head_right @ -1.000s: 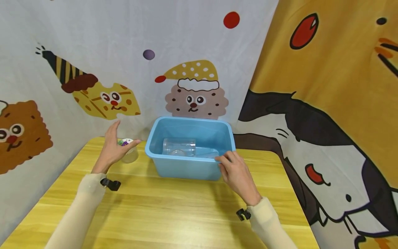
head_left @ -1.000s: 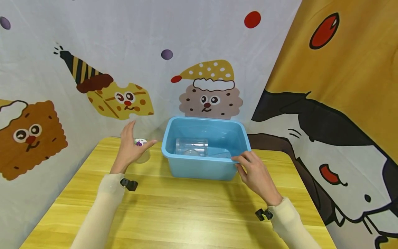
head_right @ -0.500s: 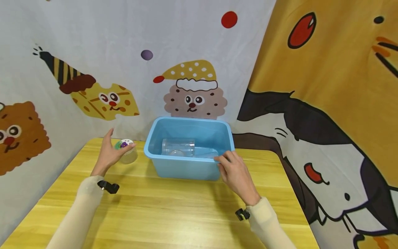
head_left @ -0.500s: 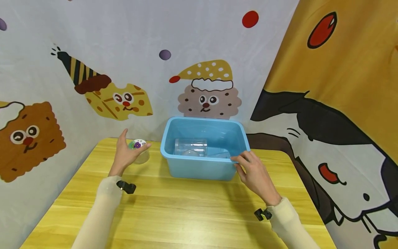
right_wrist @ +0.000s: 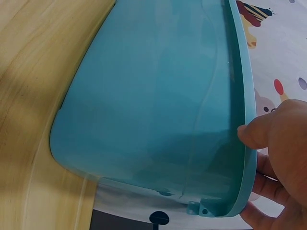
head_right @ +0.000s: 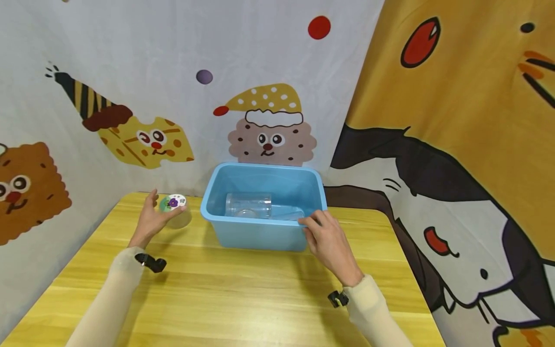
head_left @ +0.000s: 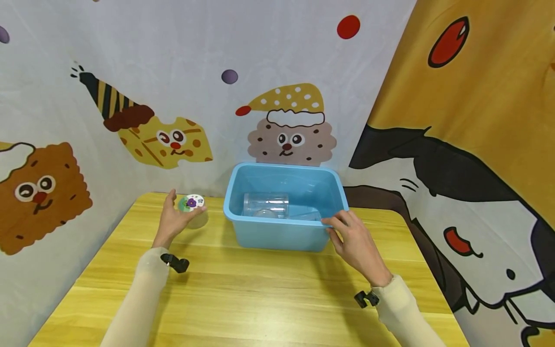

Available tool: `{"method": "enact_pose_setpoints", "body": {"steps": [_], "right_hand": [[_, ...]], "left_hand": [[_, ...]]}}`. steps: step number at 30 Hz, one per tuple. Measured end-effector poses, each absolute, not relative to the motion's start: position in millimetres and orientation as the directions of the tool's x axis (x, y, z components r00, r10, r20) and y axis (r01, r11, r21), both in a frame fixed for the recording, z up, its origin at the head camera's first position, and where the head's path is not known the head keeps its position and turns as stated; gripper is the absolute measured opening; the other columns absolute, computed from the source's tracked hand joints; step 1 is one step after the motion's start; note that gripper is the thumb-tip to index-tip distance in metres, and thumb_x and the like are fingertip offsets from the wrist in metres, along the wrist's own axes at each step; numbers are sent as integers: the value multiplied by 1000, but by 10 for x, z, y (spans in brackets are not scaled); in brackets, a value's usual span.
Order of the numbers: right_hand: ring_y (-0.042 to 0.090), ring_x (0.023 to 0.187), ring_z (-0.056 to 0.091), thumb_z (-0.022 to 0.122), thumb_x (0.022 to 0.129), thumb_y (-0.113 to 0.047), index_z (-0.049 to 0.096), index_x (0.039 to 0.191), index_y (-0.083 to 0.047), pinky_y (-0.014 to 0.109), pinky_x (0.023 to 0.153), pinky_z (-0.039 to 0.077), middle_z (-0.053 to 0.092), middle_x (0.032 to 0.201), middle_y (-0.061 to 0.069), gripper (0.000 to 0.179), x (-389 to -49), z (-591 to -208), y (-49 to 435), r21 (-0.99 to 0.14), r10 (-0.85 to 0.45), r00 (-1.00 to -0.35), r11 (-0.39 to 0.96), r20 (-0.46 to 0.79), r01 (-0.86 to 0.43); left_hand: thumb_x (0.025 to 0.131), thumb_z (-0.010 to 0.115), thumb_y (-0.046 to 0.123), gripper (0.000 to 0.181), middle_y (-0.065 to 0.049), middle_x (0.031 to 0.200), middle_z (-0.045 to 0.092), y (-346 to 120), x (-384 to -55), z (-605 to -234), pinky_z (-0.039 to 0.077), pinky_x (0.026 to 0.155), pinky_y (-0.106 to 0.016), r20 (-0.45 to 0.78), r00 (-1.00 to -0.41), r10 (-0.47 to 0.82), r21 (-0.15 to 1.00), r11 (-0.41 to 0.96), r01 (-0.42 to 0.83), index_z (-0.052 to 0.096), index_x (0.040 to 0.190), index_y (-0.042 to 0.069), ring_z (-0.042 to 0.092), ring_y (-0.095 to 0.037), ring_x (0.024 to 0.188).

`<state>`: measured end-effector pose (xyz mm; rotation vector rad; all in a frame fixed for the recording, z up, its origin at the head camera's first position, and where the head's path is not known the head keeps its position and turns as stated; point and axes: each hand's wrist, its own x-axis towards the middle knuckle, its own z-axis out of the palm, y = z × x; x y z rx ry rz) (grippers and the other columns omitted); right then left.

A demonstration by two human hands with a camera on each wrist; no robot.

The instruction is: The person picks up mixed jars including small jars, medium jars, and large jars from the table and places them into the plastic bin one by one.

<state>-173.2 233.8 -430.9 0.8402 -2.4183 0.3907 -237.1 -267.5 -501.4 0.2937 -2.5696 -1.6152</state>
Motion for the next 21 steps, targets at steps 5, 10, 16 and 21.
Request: {"method": "enact_pose_setpoints", "body": {"steps": [5,10,16,21], "right_hand": [[17,85,49,81,87,-7,76,111,-15,32,69,43,64,102,1,26,-1729,-4305,2341,-98,-480,-655,759,583,-644],[17,85,49,80,88,-7,75,112,-15,32,69,44,63,103,1,26,-1722,-4287,2342,-105,-479,-665,761,573,-640],[17,86,50,79,89,-8,75,112,-16,33,70,44,63,103,1,25,-1723,-4279,2348,-110,-480,-674,764,562,-635],[18,85,49,79,88,-8,75,113,-15,33,70,43,63,103,2,26,-1728,-4280,2344,-112,-480,-671,761,566,-639]], "left_hand": [[80,85,53,131,-20,172,3,-2698,-2381,-5119,21,121,-70,-66,-976,-206,912,385,-143,-9,165,21,12,-50,156],[82,85,47,128,-23,171,9,-2730,-2393,-5220,22,121,-68,-92,-976,-195,920,358,-158,-9,166,19,16,-48,155],[84,84,45,121,-23,170,15,-2729,-2415,-5301,27,120,-65,-120,-972,-203,909,371,-190,1,166,12,21,-47,154],[86,83,38,111,-25,165,26,-2716,-2437,-5331,34,118,-62,-131,-966,-224,898,386,-211,11,165,8,30,-46,150]]}}
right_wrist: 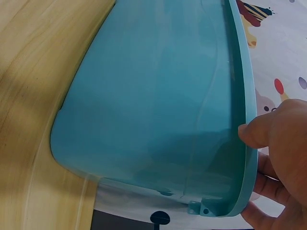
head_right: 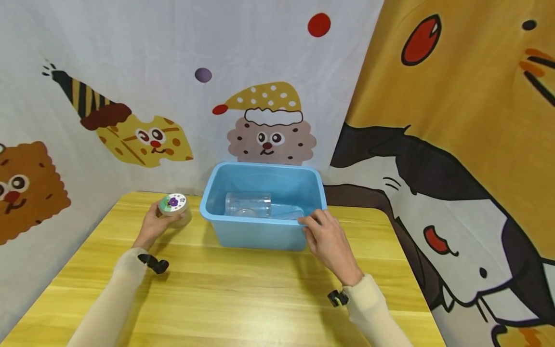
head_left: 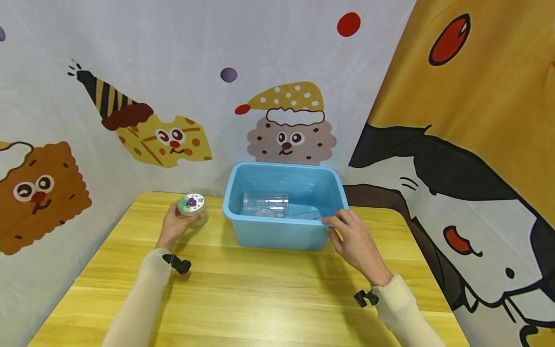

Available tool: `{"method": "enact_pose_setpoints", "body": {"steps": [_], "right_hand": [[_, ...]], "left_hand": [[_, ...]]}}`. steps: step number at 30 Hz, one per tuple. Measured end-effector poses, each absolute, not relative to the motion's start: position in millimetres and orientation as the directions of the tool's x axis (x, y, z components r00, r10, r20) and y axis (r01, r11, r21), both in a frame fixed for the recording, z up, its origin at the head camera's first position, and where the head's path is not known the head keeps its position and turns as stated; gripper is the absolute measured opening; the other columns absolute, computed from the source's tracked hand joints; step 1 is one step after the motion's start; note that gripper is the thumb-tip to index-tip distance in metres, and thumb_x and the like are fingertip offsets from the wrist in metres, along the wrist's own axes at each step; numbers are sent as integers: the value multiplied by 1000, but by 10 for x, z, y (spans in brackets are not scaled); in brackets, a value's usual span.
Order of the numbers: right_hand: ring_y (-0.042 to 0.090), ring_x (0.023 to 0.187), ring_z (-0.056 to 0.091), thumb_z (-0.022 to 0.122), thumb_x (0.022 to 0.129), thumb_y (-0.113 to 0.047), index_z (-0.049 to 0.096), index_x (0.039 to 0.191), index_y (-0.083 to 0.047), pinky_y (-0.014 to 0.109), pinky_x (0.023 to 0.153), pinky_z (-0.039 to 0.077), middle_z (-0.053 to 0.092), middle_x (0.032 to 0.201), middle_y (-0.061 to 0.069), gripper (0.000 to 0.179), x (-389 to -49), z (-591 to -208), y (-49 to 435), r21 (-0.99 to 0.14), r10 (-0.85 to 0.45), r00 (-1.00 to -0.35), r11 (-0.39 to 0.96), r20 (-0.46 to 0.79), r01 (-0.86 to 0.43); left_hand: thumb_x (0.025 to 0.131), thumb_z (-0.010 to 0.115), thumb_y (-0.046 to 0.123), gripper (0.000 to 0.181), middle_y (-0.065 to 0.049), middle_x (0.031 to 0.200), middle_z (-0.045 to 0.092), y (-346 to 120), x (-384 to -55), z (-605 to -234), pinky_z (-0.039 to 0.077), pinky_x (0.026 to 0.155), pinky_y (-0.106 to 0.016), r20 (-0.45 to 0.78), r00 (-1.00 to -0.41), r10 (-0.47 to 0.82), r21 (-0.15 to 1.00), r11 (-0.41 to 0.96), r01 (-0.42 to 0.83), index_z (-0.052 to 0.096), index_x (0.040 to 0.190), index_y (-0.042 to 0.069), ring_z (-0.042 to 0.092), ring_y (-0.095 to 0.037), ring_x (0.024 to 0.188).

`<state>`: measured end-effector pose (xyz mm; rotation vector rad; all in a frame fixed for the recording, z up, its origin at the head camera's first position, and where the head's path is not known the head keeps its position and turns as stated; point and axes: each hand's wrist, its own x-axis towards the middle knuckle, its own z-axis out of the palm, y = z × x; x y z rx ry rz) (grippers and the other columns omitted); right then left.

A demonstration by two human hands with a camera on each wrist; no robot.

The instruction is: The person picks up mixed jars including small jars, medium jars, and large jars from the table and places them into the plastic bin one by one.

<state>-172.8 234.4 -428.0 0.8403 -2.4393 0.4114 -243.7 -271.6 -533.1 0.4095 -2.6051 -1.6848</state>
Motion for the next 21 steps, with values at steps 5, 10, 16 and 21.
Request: {"method": "enact_pose_setpoints", "body": {"steps": [5,10,16,21], "right_hand": [[18,85,49,80,87,-8,75,112,-14,33,70,43,63,102,2,26,-1736,-4286,2338,-112,-478,-664,758,575,-642],[17,86,50,80,88,-8,75,112,-15,33,70,44,63,103,1,26,-1735,-4282,2343,-112,-479,-667,759,571,-641],[18,85,50,81,86,-7,75,112,-15,34,70,44,63,102,1,28,-1728,-4282,2344,-112,-477,-670,763,569,-637],[18,84,50,82,86,-6,75,112,-15,33,69,44,64,102,2,28,-1725,-4287,2331,-108,-477,-668,763,572,-637]], "left_hand": [[88,82,36,108,-27,166,23,-2720,-2458,-5348,36,118,-60,-143,-963,-226,897,382,-223,11,165,9,30,-47,150],[87,83,35,109,-26,166,23,-2703,-2477,-5366,37,118,-58,-141,-964,-227,906,363,-218,12,165,9,30,-46,150],[86,83,38,110,-26,166,24,-2674,-2475,-5322,37,118,-59,-143,-967,-212,914,347,-211,12,165,9,30,-46,150],[87,82,43,109,-24,167,23,-2650,-2456,-5248,37,117,-60,-131,-971,-201,913,358,-197,13,165,12,29,-46,151]]}}
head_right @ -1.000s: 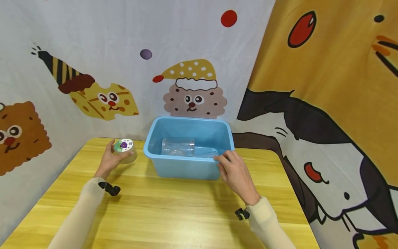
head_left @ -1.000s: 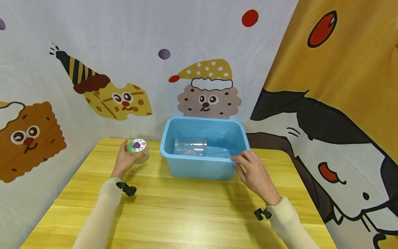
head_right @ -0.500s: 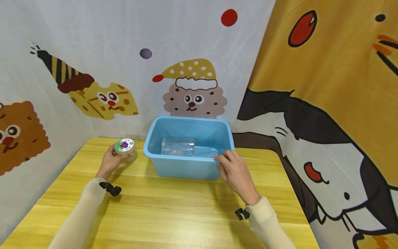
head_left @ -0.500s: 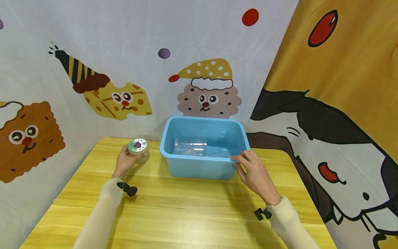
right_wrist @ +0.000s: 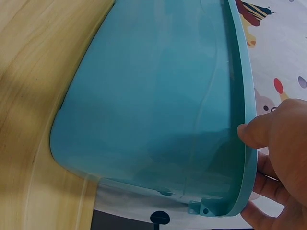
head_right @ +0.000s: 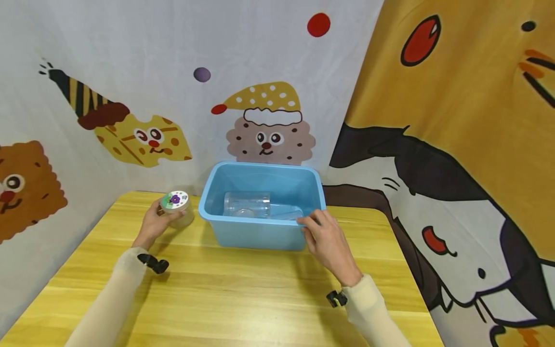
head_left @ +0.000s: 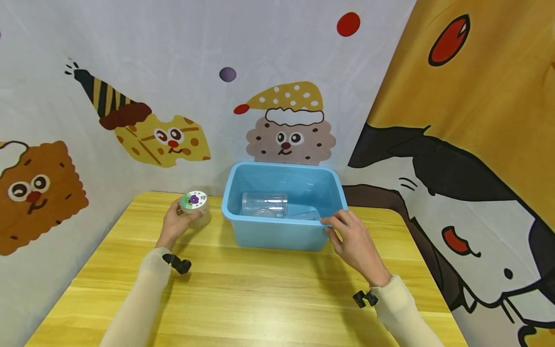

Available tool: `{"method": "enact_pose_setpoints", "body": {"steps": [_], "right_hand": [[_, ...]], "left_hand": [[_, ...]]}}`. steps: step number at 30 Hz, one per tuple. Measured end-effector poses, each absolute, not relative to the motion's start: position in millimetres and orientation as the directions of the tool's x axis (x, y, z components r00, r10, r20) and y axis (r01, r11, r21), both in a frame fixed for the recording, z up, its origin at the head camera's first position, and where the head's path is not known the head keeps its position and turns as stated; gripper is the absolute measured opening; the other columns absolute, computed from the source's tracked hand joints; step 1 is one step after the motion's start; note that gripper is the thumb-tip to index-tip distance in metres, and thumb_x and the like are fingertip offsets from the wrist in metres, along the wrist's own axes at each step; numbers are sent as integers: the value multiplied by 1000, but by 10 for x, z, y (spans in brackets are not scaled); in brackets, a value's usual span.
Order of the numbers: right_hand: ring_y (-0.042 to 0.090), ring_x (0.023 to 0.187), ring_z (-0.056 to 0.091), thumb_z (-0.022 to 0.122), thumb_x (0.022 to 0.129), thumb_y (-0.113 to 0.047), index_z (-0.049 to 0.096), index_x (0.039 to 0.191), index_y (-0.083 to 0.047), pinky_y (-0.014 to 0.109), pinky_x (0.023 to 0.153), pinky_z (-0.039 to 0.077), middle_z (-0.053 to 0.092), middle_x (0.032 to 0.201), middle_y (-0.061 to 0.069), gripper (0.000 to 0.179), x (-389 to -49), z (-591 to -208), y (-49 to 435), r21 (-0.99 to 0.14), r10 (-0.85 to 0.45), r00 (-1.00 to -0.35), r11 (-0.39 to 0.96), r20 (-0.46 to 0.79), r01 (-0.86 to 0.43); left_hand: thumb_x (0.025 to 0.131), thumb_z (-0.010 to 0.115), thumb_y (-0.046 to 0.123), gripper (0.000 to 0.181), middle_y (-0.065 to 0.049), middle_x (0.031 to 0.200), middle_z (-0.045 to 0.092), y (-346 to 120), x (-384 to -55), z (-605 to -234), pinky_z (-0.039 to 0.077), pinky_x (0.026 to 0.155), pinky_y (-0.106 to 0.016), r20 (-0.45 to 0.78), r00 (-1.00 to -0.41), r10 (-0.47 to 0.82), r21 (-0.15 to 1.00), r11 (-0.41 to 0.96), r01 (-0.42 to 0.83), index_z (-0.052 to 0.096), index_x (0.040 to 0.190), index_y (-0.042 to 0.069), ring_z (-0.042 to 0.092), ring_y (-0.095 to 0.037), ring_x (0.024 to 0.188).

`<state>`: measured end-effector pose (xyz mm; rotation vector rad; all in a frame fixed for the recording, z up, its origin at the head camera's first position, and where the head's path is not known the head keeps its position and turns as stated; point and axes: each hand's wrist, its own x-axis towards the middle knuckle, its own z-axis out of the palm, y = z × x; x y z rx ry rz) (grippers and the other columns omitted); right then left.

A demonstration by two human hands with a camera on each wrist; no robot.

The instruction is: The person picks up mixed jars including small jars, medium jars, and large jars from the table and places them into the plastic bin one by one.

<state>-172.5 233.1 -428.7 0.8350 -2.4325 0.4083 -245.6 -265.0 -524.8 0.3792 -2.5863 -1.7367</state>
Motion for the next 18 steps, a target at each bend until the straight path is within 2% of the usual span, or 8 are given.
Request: {"method": "enact_pose_setpoints", "body": {"steps": [8,18], "right_hand": [[17,84,49,81,87,-7,75,112,-15,32,69,43,63,102,1,27,-1730,-4308,2338,-122,-474,-666,756,576,-643],[17,84,49,79,89,-8,75,114,-15,33,69,42,64,103,2,26,-1733,-4275,2342,-122,-477,-671,758,568,-641]], "left_hand": [[84,82,49,107,-20,163,34,-2584,-2471,-5110,41,113,-61,-69,-978,-196,908,395,-143,21,164,15,33,-43,148],[83,84,49,106,-19,160,39,-2485,-2530,-4887,40,111,-63,8,-986,-164,911,408,-60,24,163,16,37,-43,145]]}}
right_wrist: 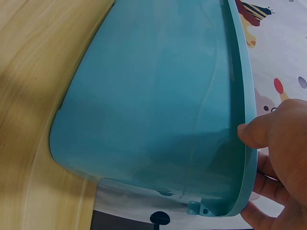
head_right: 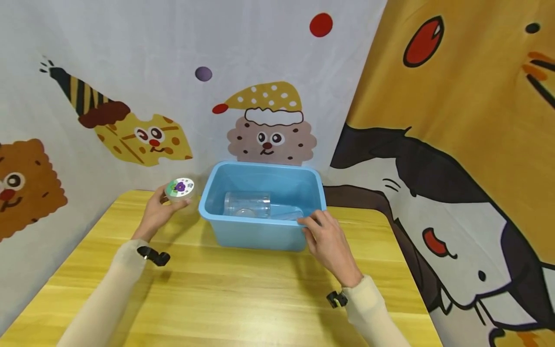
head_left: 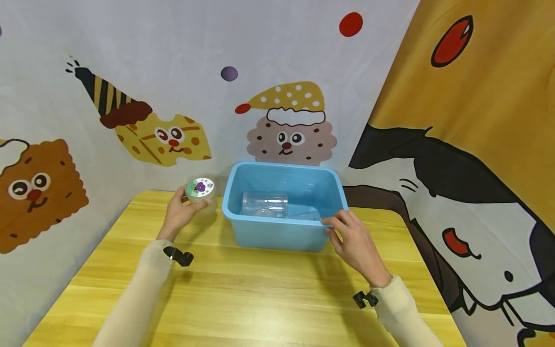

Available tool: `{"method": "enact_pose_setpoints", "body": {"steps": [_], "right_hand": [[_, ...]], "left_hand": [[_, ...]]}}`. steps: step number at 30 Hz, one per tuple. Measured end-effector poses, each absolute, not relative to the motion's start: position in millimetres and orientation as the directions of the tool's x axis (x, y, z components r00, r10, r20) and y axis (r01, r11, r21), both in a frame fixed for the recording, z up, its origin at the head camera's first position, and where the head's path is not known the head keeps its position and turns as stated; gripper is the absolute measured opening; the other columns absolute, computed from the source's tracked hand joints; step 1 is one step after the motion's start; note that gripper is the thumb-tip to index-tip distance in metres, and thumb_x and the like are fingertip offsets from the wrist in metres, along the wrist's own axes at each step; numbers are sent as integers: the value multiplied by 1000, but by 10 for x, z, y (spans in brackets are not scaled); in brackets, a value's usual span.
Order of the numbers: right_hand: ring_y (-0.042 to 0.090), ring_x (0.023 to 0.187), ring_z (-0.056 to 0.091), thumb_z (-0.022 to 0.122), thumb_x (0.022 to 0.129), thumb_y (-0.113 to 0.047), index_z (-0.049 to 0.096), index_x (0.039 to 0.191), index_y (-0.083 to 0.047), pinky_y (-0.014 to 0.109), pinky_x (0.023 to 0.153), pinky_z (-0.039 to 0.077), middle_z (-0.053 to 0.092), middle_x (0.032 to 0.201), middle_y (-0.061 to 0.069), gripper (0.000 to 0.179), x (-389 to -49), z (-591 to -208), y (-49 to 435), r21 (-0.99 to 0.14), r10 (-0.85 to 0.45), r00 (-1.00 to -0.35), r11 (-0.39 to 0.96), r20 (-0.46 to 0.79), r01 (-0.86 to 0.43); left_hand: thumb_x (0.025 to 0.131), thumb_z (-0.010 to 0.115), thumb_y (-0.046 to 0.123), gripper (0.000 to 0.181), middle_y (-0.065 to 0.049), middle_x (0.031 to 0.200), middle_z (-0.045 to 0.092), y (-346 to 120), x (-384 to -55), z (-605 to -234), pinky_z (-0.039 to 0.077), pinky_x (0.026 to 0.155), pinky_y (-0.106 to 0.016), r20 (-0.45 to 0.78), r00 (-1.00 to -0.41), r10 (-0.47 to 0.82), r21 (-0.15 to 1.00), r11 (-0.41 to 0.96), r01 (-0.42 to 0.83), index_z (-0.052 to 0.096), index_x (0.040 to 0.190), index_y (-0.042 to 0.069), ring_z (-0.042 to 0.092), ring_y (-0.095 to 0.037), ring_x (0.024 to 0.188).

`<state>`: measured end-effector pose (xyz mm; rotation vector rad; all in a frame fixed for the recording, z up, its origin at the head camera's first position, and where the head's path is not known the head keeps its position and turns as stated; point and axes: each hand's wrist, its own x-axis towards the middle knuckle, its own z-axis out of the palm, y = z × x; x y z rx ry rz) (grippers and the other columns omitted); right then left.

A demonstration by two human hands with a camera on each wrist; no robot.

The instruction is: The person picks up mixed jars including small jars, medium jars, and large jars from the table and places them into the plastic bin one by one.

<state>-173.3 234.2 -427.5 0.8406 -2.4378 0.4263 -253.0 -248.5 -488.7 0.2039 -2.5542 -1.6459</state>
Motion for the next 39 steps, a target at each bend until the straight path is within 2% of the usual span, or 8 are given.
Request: {"method": "enact_pose_setpoints", "body": {"steps": [5,19,29,34,39], "right_hand": [[17,84,48,79,89,-7,75,114,-15,32,69,42,64,103,2,26,-1729,-4270,2339,-123,-475,-674,760,566,-638],[17,85,49,78,89,-8,75,114,-16,33,70,42,63,103,1,26,-1723,-4284,2348,-130,-466,-676,762,570,-635],[17,84,49,80,88,-8,75,113,-16,33,70,42,63,102,1,27,-1728,-4298,2336,-122,-470,-665,758,581,-641],[17,85,50,80,88,-7,75,113,-16,33,70,42,63,102,1,27,-1732,-4309,2337,-127,-463,-667,759,583,-639],[18,85,50,81,87,-7,75,112,-15,33,70,43,63,101,1,27,-1738,-4318,2339,-128,-460,-667,760,585,-637]], "left_hand": [[82,84,52,106,-18,160,39,-2439,-2550,-4792,39,112,-63,23,-987,-162,904,424,-49,25,163,16,38,-41,145],[81,83,56,106,-15,157,44,-2366,-2551,-4581,46,106,-56,68,-986,-150,904,428,-3,28,162,18,43,-39,141],[84,83,48,97,-15,154,47,-2298,-2503,-4412,48,102,-51,116,-984,-137,906,419,48,31,161,19,47,-38,136],[84,84,46,96,-13,154,46,-2250,-2477,-4299,47,105,-55,151,-981,-123,903,421,87,32,160,20,47,-37,136],[84,85,42,94,-14,153,48,-2218,-2469,-4216,40,114,-60,198,-974,-109,893,430,133,33,159,18,45,-35,138]]}}
